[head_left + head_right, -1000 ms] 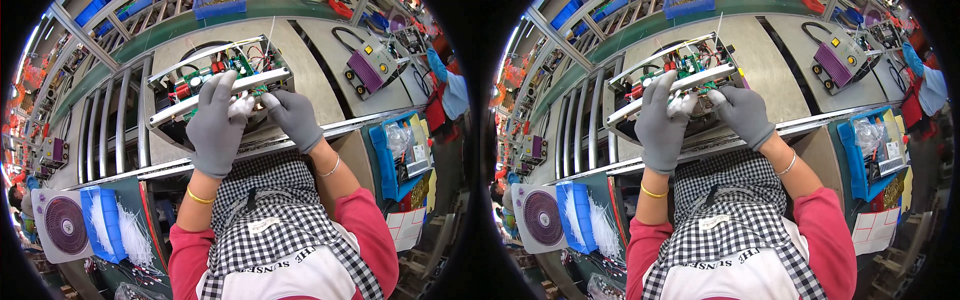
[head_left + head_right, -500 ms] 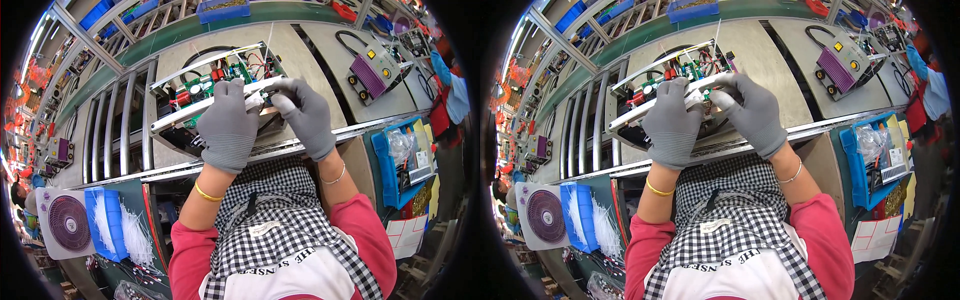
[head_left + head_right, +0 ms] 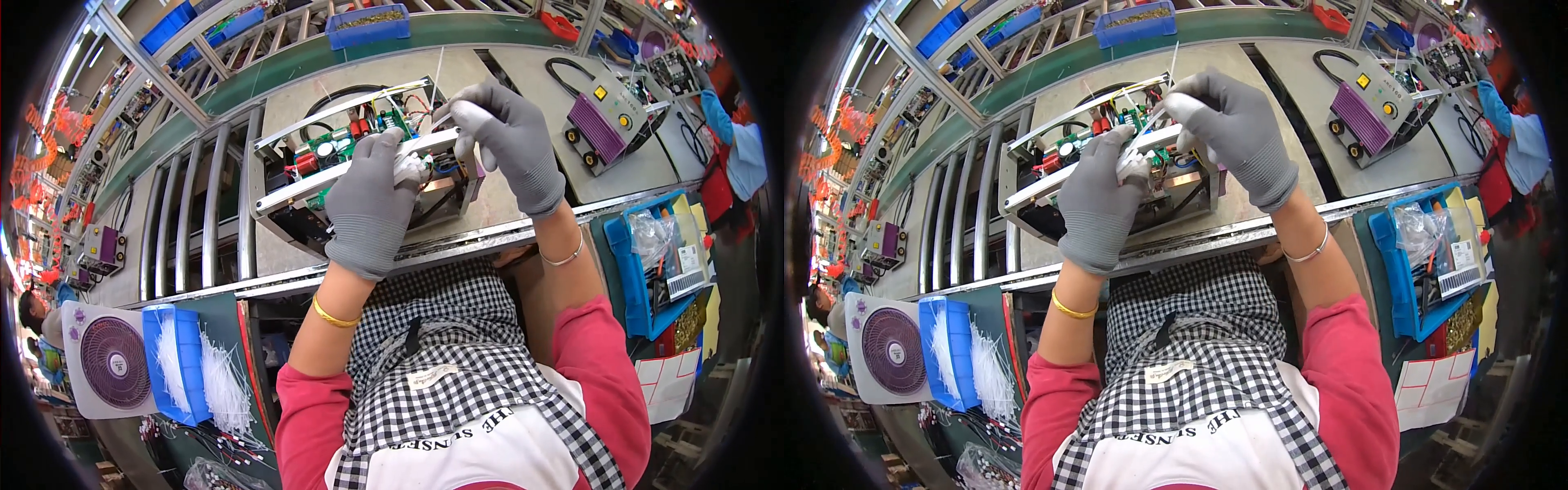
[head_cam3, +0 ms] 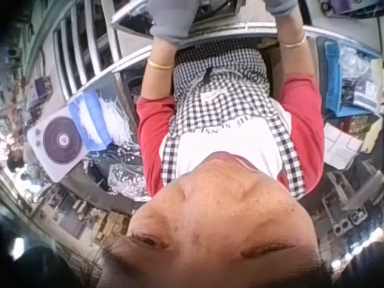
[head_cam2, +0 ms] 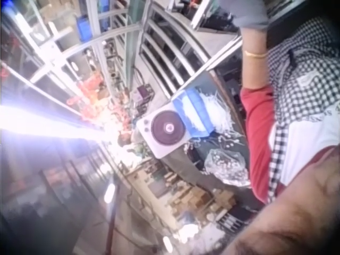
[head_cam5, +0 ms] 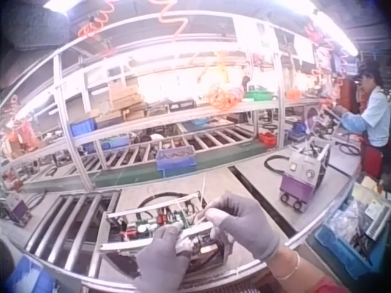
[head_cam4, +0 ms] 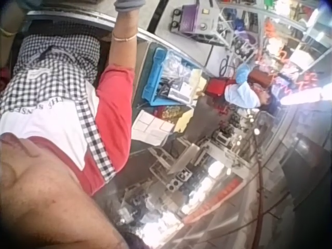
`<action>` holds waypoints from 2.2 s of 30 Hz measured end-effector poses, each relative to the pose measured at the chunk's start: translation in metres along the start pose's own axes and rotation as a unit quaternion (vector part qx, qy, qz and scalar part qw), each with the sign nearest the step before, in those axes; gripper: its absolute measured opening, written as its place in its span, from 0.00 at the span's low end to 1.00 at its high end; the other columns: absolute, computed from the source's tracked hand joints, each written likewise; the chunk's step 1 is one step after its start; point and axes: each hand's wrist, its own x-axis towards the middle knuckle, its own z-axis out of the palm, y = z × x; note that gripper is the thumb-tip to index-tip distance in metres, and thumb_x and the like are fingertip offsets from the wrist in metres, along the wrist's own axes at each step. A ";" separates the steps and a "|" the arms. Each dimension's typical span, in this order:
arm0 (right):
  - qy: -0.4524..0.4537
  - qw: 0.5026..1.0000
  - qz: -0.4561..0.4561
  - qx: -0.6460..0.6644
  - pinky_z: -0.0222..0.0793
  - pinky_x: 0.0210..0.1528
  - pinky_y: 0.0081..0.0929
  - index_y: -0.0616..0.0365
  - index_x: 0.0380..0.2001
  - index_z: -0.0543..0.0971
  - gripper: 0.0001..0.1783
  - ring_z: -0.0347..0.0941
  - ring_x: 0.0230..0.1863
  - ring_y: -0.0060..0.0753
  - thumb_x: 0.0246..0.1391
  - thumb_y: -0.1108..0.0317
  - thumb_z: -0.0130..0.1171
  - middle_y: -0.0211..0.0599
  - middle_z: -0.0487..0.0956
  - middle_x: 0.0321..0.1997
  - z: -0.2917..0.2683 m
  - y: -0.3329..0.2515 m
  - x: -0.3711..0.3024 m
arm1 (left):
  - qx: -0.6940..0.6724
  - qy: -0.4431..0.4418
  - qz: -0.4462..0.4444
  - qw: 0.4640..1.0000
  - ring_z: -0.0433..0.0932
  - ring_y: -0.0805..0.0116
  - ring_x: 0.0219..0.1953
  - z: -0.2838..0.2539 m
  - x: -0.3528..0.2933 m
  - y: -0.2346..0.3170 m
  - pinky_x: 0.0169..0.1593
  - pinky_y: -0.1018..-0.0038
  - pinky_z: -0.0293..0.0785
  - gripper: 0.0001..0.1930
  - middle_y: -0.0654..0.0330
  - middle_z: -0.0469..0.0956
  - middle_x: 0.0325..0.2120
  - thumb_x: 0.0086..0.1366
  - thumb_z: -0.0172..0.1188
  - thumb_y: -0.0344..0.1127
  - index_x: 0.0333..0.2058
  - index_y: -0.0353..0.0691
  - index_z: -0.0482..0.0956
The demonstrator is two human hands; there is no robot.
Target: Assembling the internal components, wiring, and zip-tying cables within an electronic power enclosure on an assembly line.
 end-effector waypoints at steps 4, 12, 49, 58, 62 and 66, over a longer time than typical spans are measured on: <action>-0.033 0.999 -0.015 -0.016 0.68 0.27 0.13 0.63 0.39 0.80 0.13 0.76 0.25 0.14 0.59 0.62 0.60 0.30 0.79 0.29 0.011 -0.005 0.004 | -0.051 -0.005 0.011 0.999 0.81 0.53 0.43 -0.005 0.002 -0.002 0.45 0.64 0.77 0.25 0.52 0.80 0.43 0.55 0.68 0.37 0.52 0.43 0.75; 0.041 0.994 -0.075 0.063 0.60 0.17 0.10 0.62 0.41 0.79 0.15 0.75 0.23 0.12 0.60 0.60 0.59 0.31 0.81 0.30 -0.024 -0.004 0.030 | -0.096 -0.035 -0.009 0.995 0.82 0.64 0.41 -0.025 0.013 -0.008 0.47 0.71 0.76 0.21 0.52 0.82 0.41 0.60 0.66 0.35 0.51 0.39 0.77; -0.118 0.978 0.038 -0.167 0.61 0.17 0.17 0.59 0.33 0.81 0.16 0.68 0.18 0.16 0.56 0.55 0.59 0.30 0.82 0.28 -0.023 0.006 0.097 | -0.229 -0.315 -0.107 0.915 0.72 0.75 0.22 -0.033 0.102 -0.011 0.27 0.74 0.68 0.18 0.63 0.77 0.22 0.60 0.66 0.45 0.40 0.34 0.83; 0.053 0.955 -0.230 -0.178 0.69 0.28 0.17 0.55 0.32 0.82 0.11 0.74 0.25 0.17 0.59 0.59 0.61 0.31 0.80 0.25 -0.007 0.023 0.041 | -0.189 -0.338 -0.086 0.918 0.70 0.76 0.21 -0.024 0.103 -0.013 0.25 0.74 0.66 0.16 0.64 0.78 0.22 0.59 0.68 0.43 0.37 0.36 0.84; -0.002 0.797 -0.420 -0.434 0.71 0.36 0.28 0.41 0.38 0.83 0.10 0.75 0.33 0.28 0.49 0.64 0.64 0.25 0.78 0.34 0.009 0.032 -0.009 | -0.240 -0.327 -0.130 0.905 0.70 0.78 0.20 -0.017 0.103 -0.020 0.23 0.78 0.66 0.13 0.64 0.79 0.24 0.60 0.67 0.40 0.37 0.37 0.84; -0.030 0.761 -0.419 -0.493 0.69 0.41 0.29 0.36 0.40 0.82 0.14 0.72 0.41 0.30 0.48 0.65 0.59 0.22 0.75 0.38 0.040 0.056 -0.024 | -0.294 -0.302 -0.173 0.890 0.73 0.76 0.25 -0.009 0.100 -0.028 0.33 0.76 0.72 0.11 0.63 0.80 0.23 0.60 0.68 0.39 0.35 0.36 0.85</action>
